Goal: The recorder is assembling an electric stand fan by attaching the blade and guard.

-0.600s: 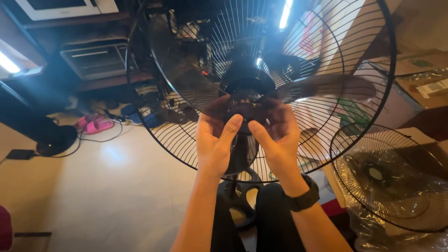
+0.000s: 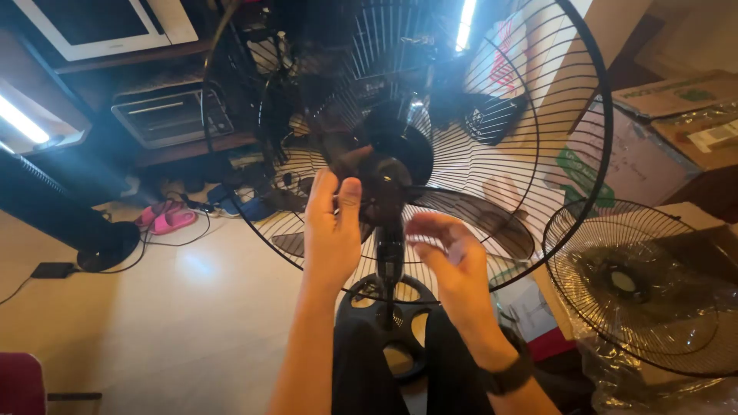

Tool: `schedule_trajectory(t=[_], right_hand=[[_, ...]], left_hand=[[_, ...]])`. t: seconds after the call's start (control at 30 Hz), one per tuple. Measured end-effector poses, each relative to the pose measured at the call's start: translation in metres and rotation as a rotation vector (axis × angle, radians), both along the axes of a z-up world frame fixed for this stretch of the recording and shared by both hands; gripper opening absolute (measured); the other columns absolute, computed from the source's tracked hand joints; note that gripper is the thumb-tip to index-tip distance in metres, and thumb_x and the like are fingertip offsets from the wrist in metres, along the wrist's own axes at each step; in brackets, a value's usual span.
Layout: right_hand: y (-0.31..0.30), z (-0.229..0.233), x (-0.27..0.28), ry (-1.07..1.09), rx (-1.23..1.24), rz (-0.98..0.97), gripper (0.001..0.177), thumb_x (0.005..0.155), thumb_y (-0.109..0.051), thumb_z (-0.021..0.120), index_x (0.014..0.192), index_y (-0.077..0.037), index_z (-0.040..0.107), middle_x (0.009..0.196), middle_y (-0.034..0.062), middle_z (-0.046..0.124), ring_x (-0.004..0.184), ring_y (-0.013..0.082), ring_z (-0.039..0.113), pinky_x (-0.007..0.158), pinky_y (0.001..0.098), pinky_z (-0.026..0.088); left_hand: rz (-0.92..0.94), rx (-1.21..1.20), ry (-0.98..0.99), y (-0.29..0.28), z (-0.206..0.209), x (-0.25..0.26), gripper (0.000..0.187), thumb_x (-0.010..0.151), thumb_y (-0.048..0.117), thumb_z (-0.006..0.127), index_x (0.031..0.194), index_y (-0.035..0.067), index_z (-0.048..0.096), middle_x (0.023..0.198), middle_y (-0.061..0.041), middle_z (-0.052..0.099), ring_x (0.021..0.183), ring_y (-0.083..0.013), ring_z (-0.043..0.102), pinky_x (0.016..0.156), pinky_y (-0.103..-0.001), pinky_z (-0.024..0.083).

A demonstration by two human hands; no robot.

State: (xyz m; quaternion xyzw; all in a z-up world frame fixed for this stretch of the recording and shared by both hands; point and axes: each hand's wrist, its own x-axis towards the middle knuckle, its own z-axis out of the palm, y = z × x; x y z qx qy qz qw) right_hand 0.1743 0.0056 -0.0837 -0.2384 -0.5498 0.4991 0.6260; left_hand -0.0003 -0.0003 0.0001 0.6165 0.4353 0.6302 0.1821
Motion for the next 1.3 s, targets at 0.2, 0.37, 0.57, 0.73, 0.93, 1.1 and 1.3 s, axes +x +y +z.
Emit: schedule_trajectory(t=[0.2,0.37,0.57,0.73,0.93,1.1,1.3], right_hand=[[-0.021,0.047,0.001,-0.379,0.084,-0.212,0.020,0.092,0.001,0.064,0.111,0.002,0.068,0.112,0.0117,0.074,0.107,0.0207,0.071,0.096,0.0315,0.054],[-0.047,0.073,0.000,-0.557,0.499,-0.467,0.011,0.089,0.002,0.067,0.099,0.001,0.071,0.099,0.0117,0.074,0.094,0.0225,0.074,0.082,0.0316,0.058],[-0.045,0.079,0.032,-0.491,0.812,-0.688,0.013,0.089,0.005,0.061,0.099,-0.001,0.066,0.100,0.0125,0.071,0.096,0.0254,0.071,0.085,0.0327,0.057],[-0.036,0.112,0.045,-0.668,0.890,-0.935,0.022,0.090,0.000,0.070,0.111,0.001,0.063,0.112,0.0176,0.067,0.110,0.0324,0.064,0.098,0.0399,0.048],[-0.019,0.115,0.014,-0.752,0.773,-0.556,0.066,0.086,-0.027,0.084,0.133,0.004,0.051,0.136,0.0258,0.053,0.129,0.0411,0.054,0.111,0.0481,0.043],[-0.013,0.103,0.006,-0.831,0.640,-0.510,0.062,0.088,-0.025,0.082,0.135,0.003,0.054,0.140,0.0264,0.053,0.134,0.0429,0.052,0.112,0.0463,0.044],[-0.016,0.106,0.045,-0.790,0.993,-0.823,0.039,0.091,-0.012,0.077,0.124,-0.002,0.058,0.132,0.0196,0.057,0.134,0.0398,0.053,0.120,0.0524,0.041]], left_hand=[[-0.278,-0.020,-0.337,0.014,-0.032,0.001,0.042,0.112,0.034,0.044,0.142,0.005,0.051,0.132,-0.009,0.062,0.120,-0.0147,0.060,0.106,-0.031,0.048],[-0.218,-0.025,-0.316,0.007,-0.023,0.000,0.045,0.111,0.033,0.046,0.143,0.002,0.052,0.130,-0.007,0.064,0.119,-0.0138,0.060,0.105,-0.030,0.049],[-0.008,-0.052,-0.078,0.002,-0.006,-0.010,0.043,0.106,0.034,0.057,0.136,0.003,0.065,0.113,-0.009,0.065,0.104,-0.0164,0.060,0.093,-0.031,0.049],[0.248,0.131,0.141,-0.013,0.009,0.000,0.037,0.101,0.033,0.068,0.118,0.001,0.072,0.108,-0.009,0.065,0.101,-0.0186,0.063,0.090,-0.034,0.049],[0.064,-0.027,-0.061,-0.017,0.000,-0.002,0.033,0.110,0.024,0.047,0.122,0.003,0.070,0.105,-0.007,0.065,0.093,-0.0197,0.062,0.083,-0.031,0.050],[0.179,0.153,0.065,-0.023,0.012,0.008,0.026,0.108,0.018,0.055,0.125,-0.001,0.059,0.116,-0.009,0.064,0.106,-0.0238,0.065,0.092,-0.036,0.050],[0.394,0.299,0.271,-0.006,-0.006,0.003,0.026,0.101,0.019,0.070,0.122,0.005,0.067,0.116,-0.007,0.065,0.103,-0.0302,0.057,0.094,-0.040,0.045]])
